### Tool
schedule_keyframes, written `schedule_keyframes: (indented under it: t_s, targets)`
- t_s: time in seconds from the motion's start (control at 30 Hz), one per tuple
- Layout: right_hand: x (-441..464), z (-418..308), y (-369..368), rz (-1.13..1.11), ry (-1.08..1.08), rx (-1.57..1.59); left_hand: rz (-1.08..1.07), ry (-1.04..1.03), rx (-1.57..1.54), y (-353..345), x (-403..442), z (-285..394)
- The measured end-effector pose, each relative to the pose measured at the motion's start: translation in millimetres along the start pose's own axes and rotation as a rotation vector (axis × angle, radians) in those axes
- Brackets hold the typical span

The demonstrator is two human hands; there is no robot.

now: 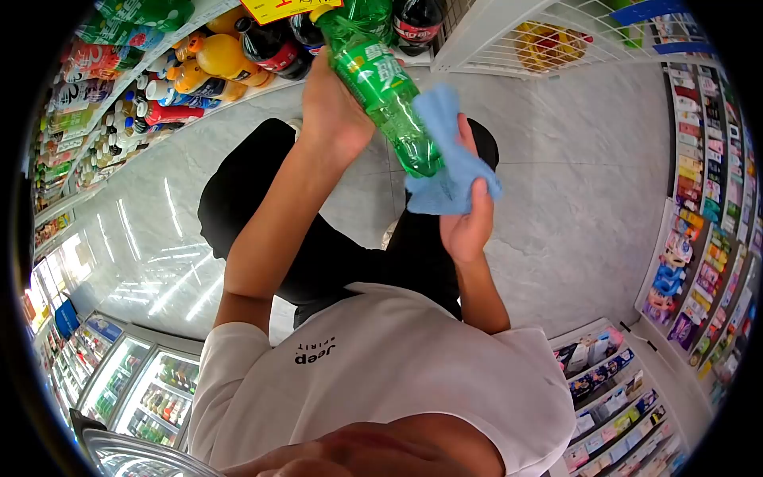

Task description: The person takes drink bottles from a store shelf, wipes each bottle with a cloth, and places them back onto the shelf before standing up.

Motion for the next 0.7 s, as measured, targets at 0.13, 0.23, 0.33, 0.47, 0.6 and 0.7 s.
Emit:
schedule_keyframes:
  t_s: [0.13,0.23,0.33,0.47,0.6,0.7]
  targets:
    - [-1,8,-13,0.193,-0.28,0.708,-0.087,-0.076,-0.059,-8,-19,5]
    - [9,25,-16,0.173,-0.401,0.927,-0.214,-0.185,-0.004,-8,-20,6]
    - [19,54,-13,0.253,-0.551,0.975,-0.26,-0.356,0.32,-8,-20,-5]
    - [16,81,-2,0.231,-0.731,1.012,-0.304,-0.611,0.921,-24,-30,-4]
    - [4,78,11,0.189,-0.743,0.87,-0.271,-0.534,0.87,-18,-22,-5]
    - [-4,84,46,0.198,-0.734,0.798,-0.308,-0.381,0.651,-17,-22,-1]
Point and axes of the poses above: each hand's wrist, its own x-axis towards the middle knuckle, its own y-axis out of the back of the hand, z = x × y, the point moved 4 cm from there along x, towards the middle knuckle, and after that the axes turned 3 degrees about -x, right-handed, at the moved point
